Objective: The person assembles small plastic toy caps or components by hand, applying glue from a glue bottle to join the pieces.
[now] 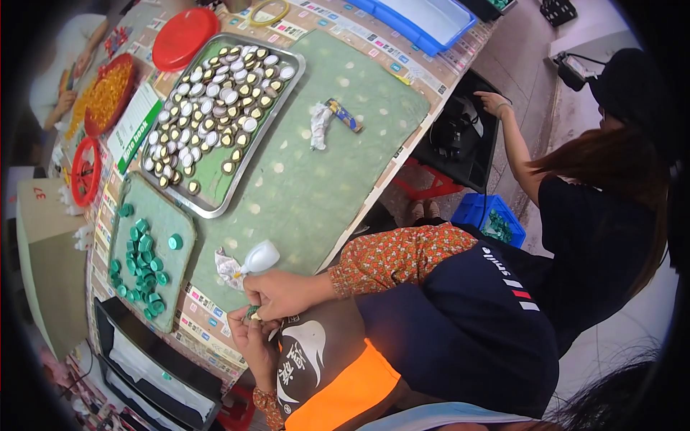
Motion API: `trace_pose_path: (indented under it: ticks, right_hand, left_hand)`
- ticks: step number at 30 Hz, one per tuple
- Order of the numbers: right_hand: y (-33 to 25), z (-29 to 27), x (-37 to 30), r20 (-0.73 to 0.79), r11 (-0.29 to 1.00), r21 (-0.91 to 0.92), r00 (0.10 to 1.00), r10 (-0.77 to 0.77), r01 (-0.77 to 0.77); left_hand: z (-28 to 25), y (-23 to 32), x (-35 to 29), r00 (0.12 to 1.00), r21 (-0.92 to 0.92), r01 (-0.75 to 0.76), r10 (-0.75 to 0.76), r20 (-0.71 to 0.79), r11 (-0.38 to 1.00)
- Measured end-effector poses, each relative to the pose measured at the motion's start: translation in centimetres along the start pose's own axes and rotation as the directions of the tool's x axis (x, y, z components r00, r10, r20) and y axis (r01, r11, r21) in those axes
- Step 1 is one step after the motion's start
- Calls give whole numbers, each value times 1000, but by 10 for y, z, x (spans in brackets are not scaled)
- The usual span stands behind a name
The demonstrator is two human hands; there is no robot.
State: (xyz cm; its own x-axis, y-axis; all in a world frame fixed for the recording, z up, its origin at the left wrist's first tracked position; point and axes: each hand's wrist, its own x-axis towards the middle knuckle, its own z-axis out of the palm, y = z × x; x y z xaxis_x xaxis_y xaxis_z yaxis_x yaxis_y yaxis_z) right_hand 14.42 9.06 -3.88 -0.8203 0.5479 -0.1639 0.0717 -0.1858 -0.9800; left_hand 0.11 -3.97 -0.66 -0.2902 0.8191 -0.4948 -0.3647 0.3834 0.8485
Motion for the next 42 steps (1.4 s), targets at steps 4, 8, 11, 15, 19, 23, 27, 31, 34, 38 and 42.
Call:
trace_pose_path:
  ticks: [4,8,11,15,19,23,27,31,34,38,42]
  right_hand:
    - [-5,-4,0,53,991,-134,998,19,-12]
    - [-3,-2,1,53,987,-163,999,-2,11]
    - [-5,-2,0,55,990,-140,998,1,7]
    - [-7,-2,-1,46,997,-82,999,12,-8]
    - [-10,-4,-4,51,1000,-21,998,24,-23]
    - [-5,-1,-2,22,997,-73,1000,17,-16]
    - [-9,-1,-2,11,997,39,998,62,-62]
    - [-9,-4,0,18,995,72,998,65,-66]
    - [1,-2,3,-9,999,-29,1000,-27,27]
    - [2,-3,2,7,989,-121,997,-80,80]
    - [-1,-2,2,38,993,-103,998,-50,54]
  left_hand:
    - [-1,0,0,1000,9,-27,27,-4,1000]
    - [-1,2,1,995,25,-79,77,63,997]
    - [-7,-3,2,991,21,-106,104,86,994]
    - [-5,-6,2,988,-13,-120,121,94,993]
    - [-3,-6,3,989,2,-125,125,78,992]
    - [-5,-7,5,991,4,-111,110,71,994]
    - [-1,-2,8,995,2,-81,80,57,997]
    - [5,3,8,998,31,-64,64,-5,997]
    - [12,10,6,996,79,-87,88,-8,993]
    - [9,11,3,995,110,-97,100,-22,989]
    - [-1,9,1,996,105,-90,88,20,990]
